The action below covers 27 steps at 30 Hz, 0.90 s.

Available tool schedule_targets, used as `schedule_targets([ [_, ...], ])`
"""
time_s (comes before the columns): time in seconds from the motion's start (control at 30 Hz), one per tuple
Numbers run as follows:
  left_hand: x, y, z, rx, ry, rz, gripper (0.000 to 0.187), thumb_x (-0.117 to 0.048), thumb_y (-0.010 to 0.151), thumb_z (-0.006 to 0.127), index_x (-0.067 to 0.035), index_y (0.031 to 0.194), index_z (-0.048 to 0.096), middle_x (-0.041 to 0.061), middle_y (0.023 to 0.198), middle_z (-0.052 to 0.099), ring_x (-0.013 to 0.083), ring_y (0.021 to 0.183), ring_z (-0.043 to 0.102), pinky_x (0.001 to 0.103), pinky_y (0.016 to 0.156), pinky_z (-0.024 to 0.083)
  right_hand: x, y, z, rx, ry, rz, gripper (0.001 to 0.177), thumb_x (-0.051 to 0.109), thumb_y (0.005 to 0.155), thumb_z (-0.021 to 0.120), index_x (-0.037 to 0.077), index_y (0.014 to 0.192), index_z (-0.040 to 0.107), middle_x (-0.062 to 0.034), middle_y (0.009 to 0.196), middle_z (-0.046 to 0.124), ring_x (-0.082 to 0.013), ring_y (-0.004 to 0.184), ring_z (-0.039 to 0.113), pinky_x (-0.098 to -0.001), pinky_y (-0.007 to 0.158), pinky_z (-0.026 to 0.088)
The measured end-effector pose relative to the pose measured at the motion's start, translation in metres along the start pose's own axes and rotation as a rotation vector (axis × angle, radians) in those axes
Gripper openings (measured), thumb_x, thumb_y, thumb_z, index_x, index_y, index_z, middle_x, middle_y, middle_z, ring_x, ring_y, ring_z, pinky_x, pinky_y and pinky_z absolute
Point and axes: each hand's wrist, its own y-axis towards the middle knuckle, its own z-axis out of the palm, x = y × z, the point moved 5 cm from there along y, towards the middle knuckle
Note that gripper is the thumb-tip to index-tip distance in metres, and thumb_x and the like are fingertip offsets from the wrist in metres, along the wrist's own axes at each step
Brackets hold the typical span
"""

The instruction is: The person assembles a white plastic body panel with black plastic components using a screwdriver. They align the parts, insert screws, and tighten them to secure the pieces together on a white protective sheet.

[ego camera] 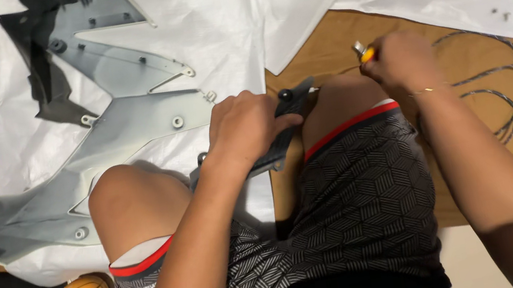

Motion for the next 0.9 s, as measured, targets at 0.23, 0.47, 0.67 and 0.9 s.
schedule_targets([
  [0.23, 0.003, 0.003, -0.004, 0.104, 0.083, 0.046, 0.048, -0.054, 0.079, 0.077, -0.006, 0.079, 0.074, 0.018, 0.074, 0.070, 0.0379, 0.072, 0.070, 0.046, 0.065, 0.055, 0.083, -0.111, -0.102, -0.512, 0.922, -0.631, 0.022, 0.004, 0.111, 0.073, -0.003, 0.123, 0.056, -0.0130, 0.116, 0.061, -0.0246, 0.103, 0.066, -0.0342, 0.092, 0.056],
  [0.47, 0.004, 0.002, -0.001, -0.104, 0.061, 0.204, 0.041, -0.047, 0.079, 0.080, -0.006, 0.076, 0.075, 0.018, 0.079, 0.072, 0.0384, 0.074, 0.070, 0.047, 0.063, 0.055, 0.161, -0.124, -0.118, -0.791, 0.620, -0.888, 0.032, 0.002, 0.107, 0.068, 0.007, 0.124, 0.040, -0.0144, 0.120, 0.065, -0.0284, 0.100, 0.070, -0.0336, 0.084, 0.058],
  [0.67, 0.007, 0.001, -0.016, -0.139, 0.045, 0.266, 0.039, -0.045, 0.078, 0.082, -0.007, 0.075, 0.076, 0.020, 0.077, 0.071, 0.0402, 0.075, 0.070, 0.048, 0.066, 0.055, 0.155, -0.136, -0.102, -0.671, 0.671, -0.501, 0.020, 0.010, 0.115, 0.066, 0.005, 0.130, 0.054, -0.0131, 0.116, 0.063, -0.0270, 0.095, 0.063, -0.0314, 0.079, 0.053],
  [0.9, -0.003, -0.005, -0.039, -0.142, -0.019, 0.243, 0.040, -0.049, 0.076, 0.080, -0.009, 0.077, 0.077, 0.021, 0.077, 0.071, 0.0418, 0.072, 0.069, 0.050, 0.064, 0.055, 0.171, -0.135, -0.103, -0.696, 0.482, -0.578, 0.017, 0.015, 0.111, 0.065, 0.004, 0.120, 0.056, -0.0152, 0.112, 0.066, -0.0311, 0.095, 0.066, -0.0356, 0.079, 0.054],
])
